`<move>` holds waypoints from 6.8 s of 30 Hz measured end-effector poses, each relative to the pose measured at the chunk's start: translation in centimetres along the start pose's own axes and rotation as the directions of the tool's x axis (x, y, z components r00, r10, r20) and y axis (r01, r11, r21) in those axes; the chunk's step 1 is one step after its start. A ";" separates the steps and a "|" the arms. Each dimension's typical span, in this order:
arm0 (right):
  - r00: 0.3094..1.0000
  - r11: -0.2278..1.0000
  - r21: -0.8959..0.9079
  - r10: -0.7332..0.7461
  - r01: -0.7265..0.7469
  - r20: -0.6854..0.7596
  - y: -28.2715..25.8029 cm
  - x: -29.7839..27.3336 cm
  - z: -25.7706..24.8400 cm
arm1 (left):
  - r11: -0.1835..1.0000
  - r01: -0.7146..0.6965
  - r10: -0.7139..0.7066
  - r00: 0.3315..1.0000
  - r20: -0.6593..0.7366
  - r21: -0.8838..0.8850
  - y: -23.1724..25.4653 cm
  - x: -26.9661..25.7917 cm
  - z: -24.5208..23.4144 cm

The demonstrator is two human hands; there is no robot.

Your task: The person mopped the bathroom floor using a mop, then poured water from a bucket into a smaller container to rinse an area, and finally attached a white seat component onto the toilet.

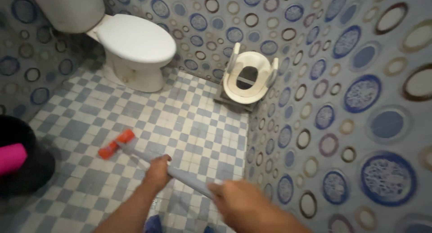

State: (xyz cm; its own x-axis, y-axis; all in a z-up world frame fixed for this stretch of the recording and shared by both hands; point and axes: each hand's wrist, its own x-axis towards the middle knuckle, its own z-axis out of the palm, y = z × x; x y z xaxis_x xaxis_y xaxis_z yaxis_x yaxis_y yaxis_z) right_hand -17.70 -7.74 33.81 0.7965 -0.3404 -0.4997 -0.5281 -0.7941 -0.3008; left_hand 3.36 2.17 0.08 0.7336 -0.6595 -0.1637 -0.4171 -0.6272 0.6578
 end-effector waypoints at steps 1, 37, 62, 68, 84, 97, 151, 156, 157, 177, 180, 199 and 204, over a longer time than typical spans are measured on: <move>0.998 0.997 0.026 -0.067 0.067 -0.014 -0.9 2.0 1.0 | 0.999 -0.032 0.032 0.999 -0.034 0.009 -0.8 0.5 -1.2; 0.999 1.000 -0.009 0.021 -0.020 0.032 6.9 1.6 -2.4 | 0.869 -0.488 0.453 0.851 0.265 0.084 12.3 5.0 2.9; 0.561 0.050 0.764 0.709 -0.644 0.427 5.8 -7.7 -2.9 | 0.563 -0.767 0.819 0.470 0.329 -0.307 18.0 -1.0 3.7; 0.864 0.836 0.240 0.502 -0.493 0.027 1.1 2.3 -2.2 | 0.559 -0.794 0.828 0.524 0.198 -0.238 12.4 9.6 3.1; 0.962 0.938 0.250 0.264 -0.240 -0.066 5.2 22.5 -4.7 | 0.864 -0.486 0.503 0.836 0.221 -0.130 15.4 17.6 -2.9; 0.977 0.967 0.148 0.198 -0.208 0.083 14.3 -3.1 -7.8 | 0.555 -0.656 0.826 0.508 0.244 -0.512 27.3 0.6 -0.1; 0.927 0.895 0.298 0.367 -0.331 -0.075 6.5 15.0 -14.7 | 0.856 -0.486 0.515 0.833 0.202 -0.177 21.0 21.8 -0.1; 0.922 0.865 0.403 0.371 -0.299 -0.112 8.6 22.1 -12.8 | 0.838 -0.539 0.546 0.825 0.145 -0.085 19.9 26.5 0.9; 0.927 0.879 0.374 0.360 -0.296 -0.111 9.2 22.4 -11.8 | 0.829 -0.556 0.556 0.808 0.194 -0.056 19.5 26.9 1.2; 0.684 0.675 0.129 0.693 -0.726 0.228 4.0 -16.6 -8.0 | 0.353 -0.738 0.936 0.275 0.221 -0.575 27.0 -8.5 6.1; 0.735 0.725 0.120 0.674 -0.678 0.074 3.6 -16.7 -5.0 | 0.300 -0.816 0.946 0.190 0.261 -0.494 25.8 -7.1 7.5; 0.790 0.829 0.378 0.532 -0.412 -0.305 12.6 5.9 1.2 | 0.584 -0.810 0.691 0.530 0.492 0.053 24.8 12.6 9.8; 0.833 0.838 0.257 0.529 -0.481 -0.165 13.4 -4.6 -2.1 | 0.484 -0.813 0.857 0.367 0.361 -0.323 26.5 7.1 12.7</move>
State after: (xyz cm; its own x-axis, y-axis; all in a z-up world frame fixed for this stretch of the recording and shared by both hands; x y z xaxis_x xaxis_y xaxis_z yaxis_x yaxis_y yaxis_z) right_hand -27.85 -17.83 33.81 0.4325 -0.7864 -0.4411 -0.9016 -0.3722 -0.2205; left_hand -9.30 -24.40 7.03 -0.2821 -0.9293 0.2383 -0.6253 0.3665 0.6890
